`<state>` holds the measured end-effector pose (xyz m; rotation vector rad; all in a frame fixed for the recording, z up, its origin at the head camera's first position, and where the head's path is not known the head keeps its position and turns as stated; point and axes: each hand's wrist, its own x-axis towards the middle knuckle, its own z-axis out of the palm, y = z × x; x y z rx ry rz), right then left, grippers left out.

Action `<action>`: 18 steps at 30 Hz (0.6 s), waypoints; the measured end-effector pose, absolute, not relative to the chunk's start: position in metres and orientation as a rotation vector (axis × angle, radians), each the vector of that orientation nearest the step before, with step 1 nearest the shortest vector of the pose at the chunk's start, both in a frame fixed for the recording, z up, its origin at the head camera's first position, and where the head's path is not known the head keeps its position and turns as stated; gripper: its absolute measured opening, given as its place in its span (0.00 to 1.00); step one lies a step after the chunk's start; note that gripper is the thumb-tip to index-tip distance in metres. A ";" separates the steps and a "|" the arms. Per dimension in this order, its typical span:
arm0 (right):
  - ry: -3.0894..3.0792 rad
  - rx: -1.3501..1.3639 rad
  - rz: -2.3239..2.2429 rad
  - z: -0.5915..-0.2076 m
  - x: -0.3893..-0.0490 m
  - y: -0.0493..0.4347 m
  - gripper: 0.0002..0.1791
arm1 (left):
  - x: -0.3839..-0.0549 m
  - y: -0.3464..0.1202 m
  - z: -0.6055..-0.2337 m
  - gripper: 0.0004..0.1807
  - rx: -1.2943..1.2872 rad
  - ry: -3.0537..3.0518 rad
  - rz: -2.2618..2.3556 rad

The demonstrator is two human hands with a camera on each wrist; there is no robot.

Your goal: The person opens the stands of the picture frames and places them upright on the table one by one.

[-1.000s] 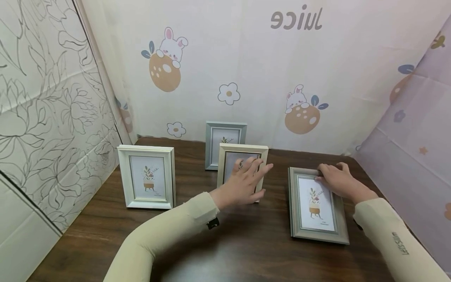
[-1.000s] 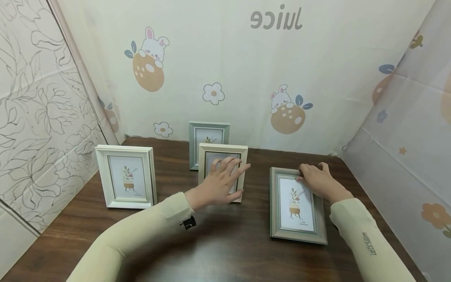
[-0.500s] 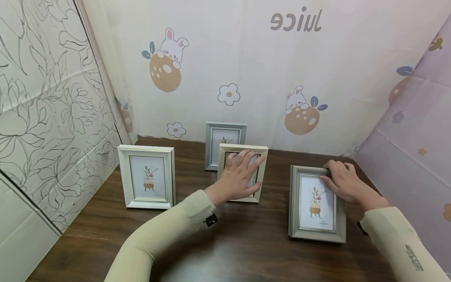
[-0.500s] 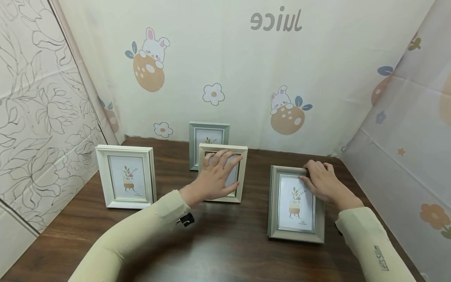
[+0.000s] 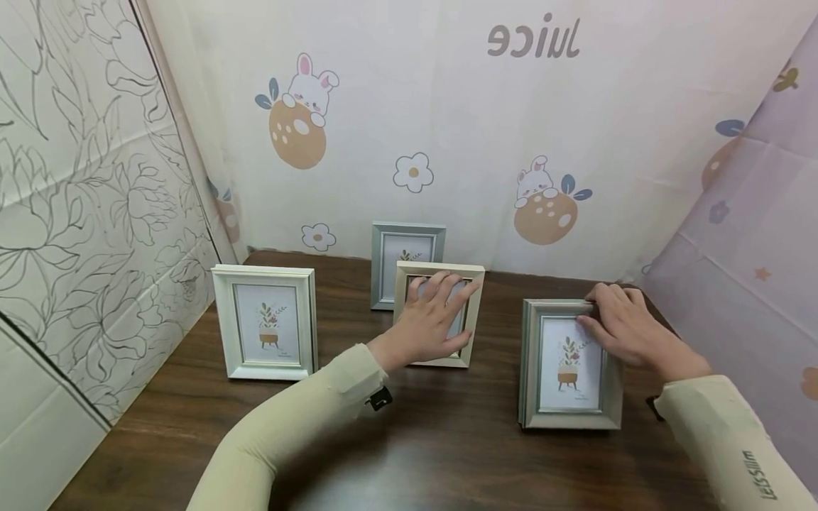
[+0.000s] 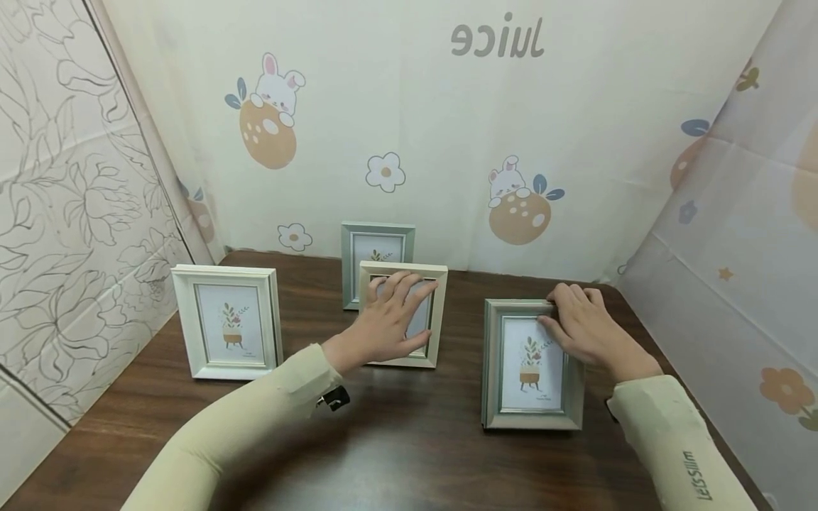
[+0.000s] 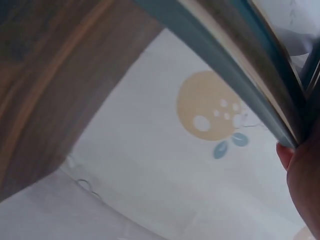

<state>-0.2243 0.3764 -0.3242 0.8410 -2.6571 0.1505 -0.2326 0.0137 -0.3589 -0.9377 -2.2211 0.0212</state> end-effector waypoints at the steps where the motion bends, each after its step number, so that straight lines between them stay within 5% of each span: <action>1: -2.640 0.853 0.134 -0.322 -0.223 0.375 0.13 | -0.233 0.013 -0.358 0.42 -0.937 -2.217 0.019; 18: -2.482 0.936 0.058 -0.279 -0.219 0.352 0.14 | -0.237 0.008 -0.335 0.41 -0.931 -2.265 -0.011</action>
